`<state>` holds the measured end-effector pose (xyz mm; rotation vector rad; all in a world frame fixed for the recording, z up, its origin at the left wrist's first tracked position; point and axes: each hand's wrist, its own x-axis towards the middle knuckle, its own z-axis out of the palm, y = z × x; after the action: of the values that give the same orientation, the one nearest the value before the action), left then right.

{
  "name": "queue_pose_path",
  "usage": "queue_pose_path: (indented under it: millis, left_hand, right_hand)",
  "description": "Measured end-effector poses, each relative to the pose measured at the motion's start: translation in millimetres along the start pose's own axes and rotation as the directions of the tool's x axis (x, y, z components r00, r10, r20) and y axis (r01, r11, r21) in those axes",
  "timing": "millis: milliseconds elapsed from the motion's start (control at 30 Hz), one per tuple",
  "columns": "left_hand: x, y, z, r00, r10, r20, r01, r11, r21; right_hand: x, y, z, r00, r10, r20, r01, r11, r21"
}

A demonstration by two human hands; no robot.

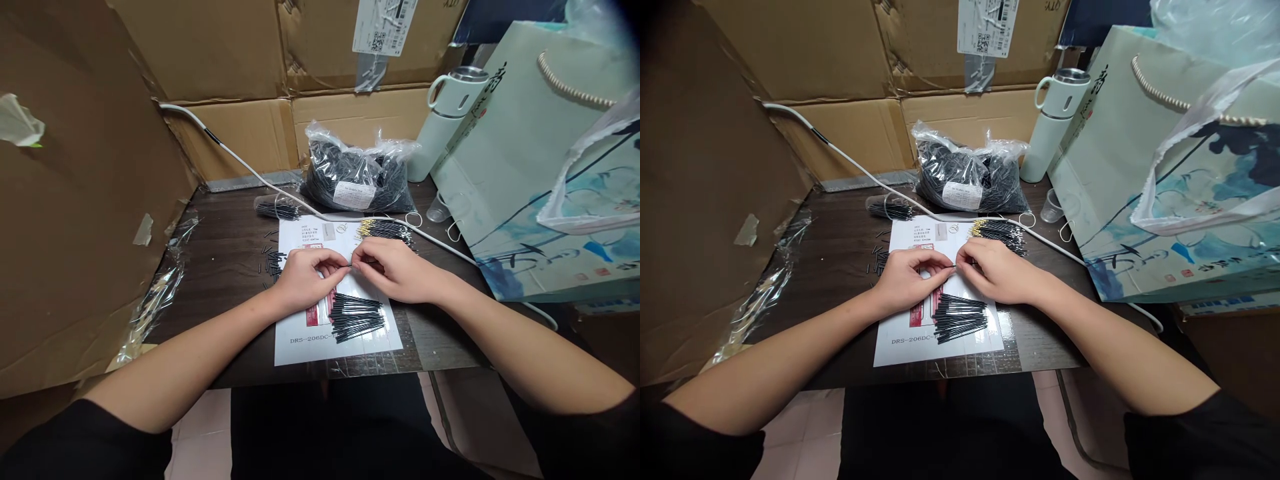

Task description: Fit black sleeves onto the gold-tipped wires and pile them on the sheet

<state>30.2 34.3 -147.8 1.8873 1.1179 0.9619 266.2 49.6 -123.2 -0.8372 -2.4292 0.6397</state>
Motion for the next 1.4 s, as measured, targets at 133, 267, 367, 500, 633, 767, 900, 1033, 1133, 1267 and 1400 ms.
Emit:
queue_pose_path:
  millis: [133, 267, 367, 500, 633, 767, 900, 1033, 1133, 1267, 1400]
  left_hand:
    - [-0.5, 1.3, -0.8, 1.0, 0.018, 0.009, -0.019, 0.998, 0.06]
    - [3.7, 1.5, -8.7, 0.995, 0.095, 0.026, -0.098, 0.976, 0.196]
    - [13.4, 2.5, -28.2, 0.982, 0.169, 0.083, -0.187, 0.929, 0.318]
    - [29.8, 4.6, -69.2, 0.981, 0.046, 0.187, -0.125, 0.888, 0.442]
    - [37.4, 2.5, -99.4, 0.957, -0.151, 0.247, -0.009, 0.839, 0.544]
    - [36.3, 1.8, -106.2, 0.937, -0.214, 0.278, 0.005, 0.801, 0.598]
    - [34.6, 11.1, -107.1, 0.925, -0.253, 0.282, 0.032, 0.794, 0.607]
    - [36.8, 17.0, -116.6, 0.924, -0.324, 0.204, 0.115, 0.743, 0.659]
    - [40.1, 10.1, -127.8, 0.934, -0.356, 0.029, 0.217, 0.63, 0.746]
    - [42.7, -3.9, -137.9, 0.923, -0.382, -0.045, 0.28, 0.585, 0.761]
    - [43.5, -12.1, -139.5, 0.941, -0.337, -0.04, 0.261, 0.642, 0.72]
  right_hand:
    - [-0.4, 1.2, -2.4, 1.0, -0.011, 0.004, 0.011, 1.0, -0.011]
    - [-2.0, 4.9, -9.4, 1.0, 0.0, -0.016, -0.001, 0.998, -0.064]
    - [-2.8, 7.8, -12.7, 0.998, 0.004, -0.067, -0.013, 0.992, -0.124]
    - [-3.6, 9.9, -10.6, 0.998, 0.002, -0.058, -0.011, 0.988, -0.152]
    - [-4.8, 9.8, -6.3, 1.0, 0.007, -0.004, -0.007, 0.988, -0.157]
    - [-5.6, 9.2, -3.5, 0.999, 0.017, 0.027, -0.013, 0.987, -0.162]
    - [-5.4, 8.5, -2.0, 0.999, 0.024, 0.042, -0.016, 0.986, -0.167]
    - [-5.1, 8.1, -1.6, 0.998, 0.043, 0.051, -0.033, 0.985, -0.168]
    - [-5.5, 8.4, -0.9, 0.998, 0.039, 0.055, -0.03, 0.986, -0.162]
    - [-6.2, 9.3, 0.7, 0.997, 0.04, 0.059, -0.03, 0.986, -0.161]
    - [-6.5, 9.2, 1.6, 0.998, 0.035, 0.057, -0.025, 0.985, -0.173]
